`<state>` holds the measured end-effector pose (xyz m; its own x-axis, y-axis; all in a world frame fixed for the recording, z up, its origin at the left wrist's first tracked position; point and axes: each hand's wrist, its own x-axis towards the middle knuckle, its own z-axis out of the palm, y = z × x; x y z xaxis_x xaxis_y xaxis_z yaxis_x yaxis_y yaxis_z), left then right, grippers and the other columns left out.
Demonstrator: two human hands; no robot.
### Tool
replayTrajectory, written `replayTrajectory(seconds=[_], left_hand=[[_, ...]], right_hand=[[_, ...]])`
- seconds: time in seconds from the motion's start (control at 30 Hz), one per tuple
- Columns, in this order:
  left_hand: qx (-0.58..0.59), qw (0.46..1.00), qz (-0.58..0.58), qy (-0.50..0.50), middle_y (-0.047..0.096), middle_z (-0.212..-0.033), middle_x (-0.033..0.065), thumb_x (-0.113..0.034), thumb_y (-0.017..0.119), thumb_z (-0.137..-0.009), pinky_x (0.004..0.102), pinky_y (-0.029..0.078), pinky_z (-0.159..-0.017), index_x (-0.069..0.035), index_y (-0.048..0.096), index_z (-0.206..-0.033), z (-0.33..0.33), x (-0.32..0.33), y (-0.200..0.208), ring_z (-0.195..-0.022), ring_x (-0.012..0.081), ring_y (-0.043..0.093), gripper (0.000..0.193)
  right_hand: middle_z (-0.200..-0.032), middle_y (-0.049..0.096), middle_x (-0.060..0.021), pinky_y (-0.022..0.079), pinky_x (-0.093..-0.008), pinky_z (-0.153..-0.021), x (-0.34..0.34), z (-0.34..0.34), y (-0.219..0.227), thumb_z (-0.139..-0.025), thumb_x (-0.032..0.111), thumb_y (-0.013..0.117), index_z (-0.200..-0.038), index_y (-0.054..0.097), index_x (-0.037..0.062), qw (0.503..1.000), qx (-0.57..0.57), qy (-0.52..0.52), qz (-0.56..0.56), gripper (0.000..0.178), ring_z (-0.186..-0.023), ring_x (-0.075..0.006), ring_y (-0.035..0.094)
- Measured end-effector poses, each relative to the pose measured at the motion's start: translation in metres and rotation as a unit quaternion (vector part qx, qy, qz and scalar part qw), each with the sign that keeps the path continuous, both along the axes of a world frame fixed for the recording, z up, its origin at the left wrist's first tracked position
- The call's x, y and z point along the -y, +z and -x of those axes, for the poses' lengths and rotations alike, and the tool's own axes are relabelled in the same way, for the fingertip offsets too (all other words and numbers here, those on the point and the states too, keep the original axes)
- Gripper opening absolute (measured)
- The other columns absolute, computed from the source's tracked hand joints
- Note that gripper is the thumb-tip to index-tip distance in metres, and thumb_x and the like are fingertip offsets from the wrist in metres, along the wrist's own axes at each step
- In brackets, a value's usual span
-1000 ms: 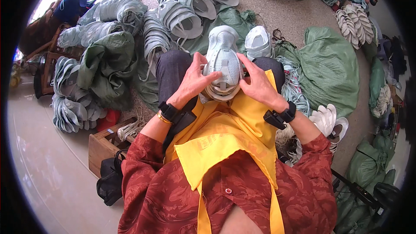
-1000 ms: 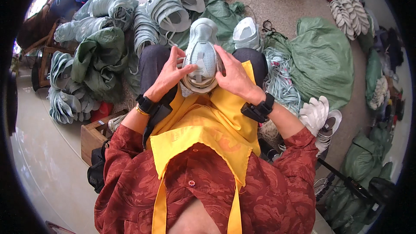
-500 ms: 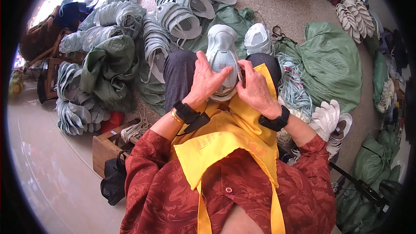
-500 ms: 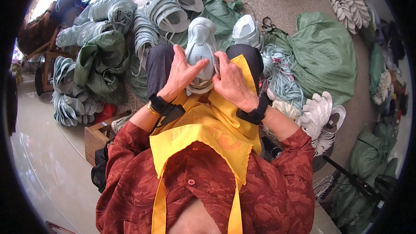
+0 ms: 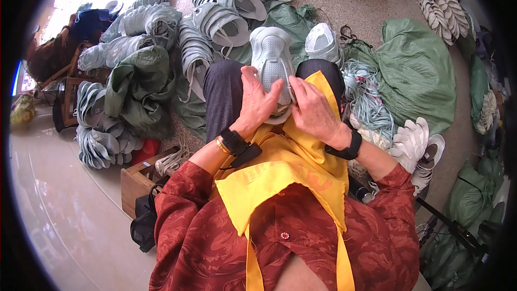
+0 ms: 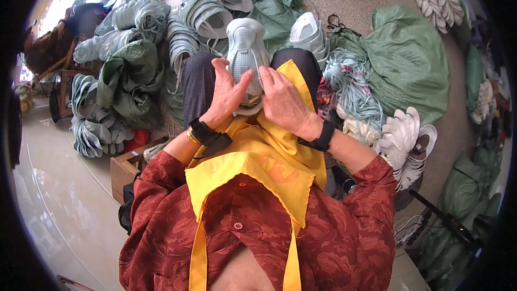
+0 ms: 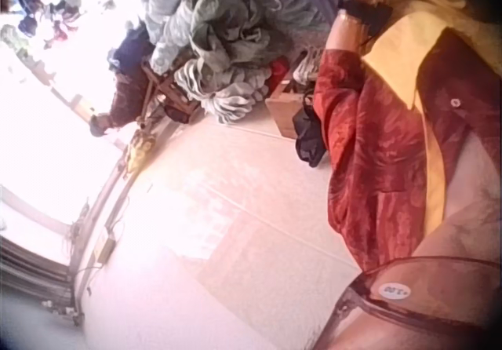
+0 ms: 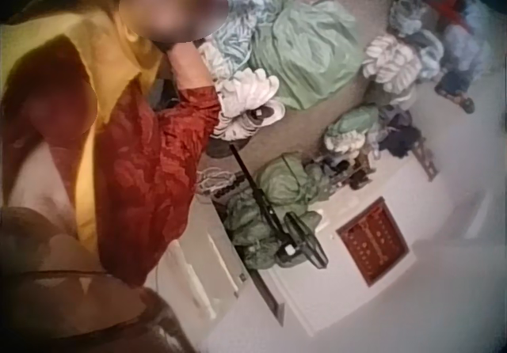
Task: The person sits on the floor and laces a white sneaker by hand. They thread the laces through the eyelets, pull them tight, and tie a knot. The person then picks up a second shoe and begins the same lacing process.
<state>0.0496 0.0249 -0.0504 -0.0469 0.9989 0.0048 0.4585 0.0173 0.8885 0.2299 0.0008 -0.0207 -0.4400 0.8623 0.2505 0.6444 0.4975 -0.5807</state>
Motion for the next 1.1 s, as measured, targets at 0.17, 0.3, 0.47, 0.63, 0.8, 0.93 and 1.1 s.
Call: replayTrajectory(seconds=[0.17,0.3,0.47,0.63,0.8,0.93,1.1], left_hand=[[0.05,0.997,0.05,-0.008,0.042,-0.118,0.0302,-0.032,0.057,-0.103,0.0512,0.042,-0.099,0.007,0.029,-0.129,0.008,0.002,-0.002,-0.111,0.0469,0.05,0.055],[0.034,0.999,0.017,-0.029,0.042,-0.118,0.0279,-0.027,0.048,-0.107,0.0496,0.042,-0.098,0.008,0.032,-0.129,0.006,0.002,-0.006,-0.108,0.043,0.051,0.044],[0.017,1.0,0.002,0.008,0.044,-0.113,0.0239,-0.021,0.05,-0.106,0.0449,0.042,-0.098,0.004,0.035,-0.126,0.006,0.005,-0.016,-0.106,0.0352,0.052,0.036],[-0.115,0.992,-0.033,-0.048,0.055,-0.104,0.0265,-0.016,0.053,-0.104,0.0475,0.047,-0.089,0.004,0.041,-0.124,0.013,0.01,0.002,-0.099,0.0396,0.058,0.03],[-0.231,0.955,-0.14,-0.12,0.058,-0.108,0.0246,-0.011,0.061,-0.098,0.048,0.045,-0.093,0.006,0.052,-0.123,0.021,0.006,0.026,-0.106,0.0405,0.056,0.032],[-0.235,0.957,-0.122,-0.121,0.055,-0.107,0.0207,-0.011,0.062,-0.097,0.0455,0.043,-0.093,0.003,0.052,-0.118,0.026,0.008,0.03,-0.102,0.0376,0.052,0.027],[-0.214,0.966,-0.096,-0.111,0.053,-0.107,0.0178,-0.01,0.061,-0.097,0.0444,0.042,-0.094,0.002,0.051,-0.116,0.028,0.006,0.026,-0.103,0.0366,0.051,0.025]], right_hand=[[-0.14,0.048,-0.0325,0.052,-0.0488,-0.099,-0.004,0.006,0.014,-0.082,0.003,0.072,-0.131,0.05,-0.0046,0.999,-0.008,0.027,0.04,0.054,-0.119,-0.0499,0.059],[-0.139,0.046,-0.0347,0.055,-0.0482,-0.093,-0.008,-0.001,0.004,-0.082,0.005,0.073,-0.125,0.05,-0.002,0.996,0.066,0.066,-0.002,0.048,-0.114,-0.0494,0.062],[-0.126,0.05,-0.0314,0.059,-0.0445,-0.077,-0.009,0.003,0.002,-0.081,0.006,0.073,-0.106,0.053,0.0002,0.992,0.077,0.077,-0.06,0.032,-0.091,-0.0427,0.069],[-0.127,0.052,-0.0314,0.06,-0.0398,-0.073,-0.006,0.002,0.004,-0.077,0.009,0.076,-0.103,0.056,0.0031,0.992,0.071,0.067,-0.077,0.033,-0.089,-0.0362,0.072],[-0.112,0.06,-0.0211,0.058,-0.0431,-0.072,-0.004,-0.017,0.002,-0.084,0.006,0.072,-0.098,0.061,0.0007,0.987,-0.089,0.049,-0.124,0.019,-0.082,-0.0354,0.07],[-0.093,0.068,-0.0135,0.055,-0.0388,-0.068,0.001,-0.047,0.0,-0.088,0.004,0.071,-0.095,0.065,0.0009,0.971,-0.23,-0.062,-0.01,0.009,-0.078,-0.0287,0.07],[-0.077,0.073,-0.0104,0.055,-0.0321,-0.064,-0.008,-0.12,-0.071,-0.09,0.009,0.072,-0.09,0.07,0.0021,0.901,-0.275,-0.298,0.153,0.007,-0.069,-0.0203,0.073]])
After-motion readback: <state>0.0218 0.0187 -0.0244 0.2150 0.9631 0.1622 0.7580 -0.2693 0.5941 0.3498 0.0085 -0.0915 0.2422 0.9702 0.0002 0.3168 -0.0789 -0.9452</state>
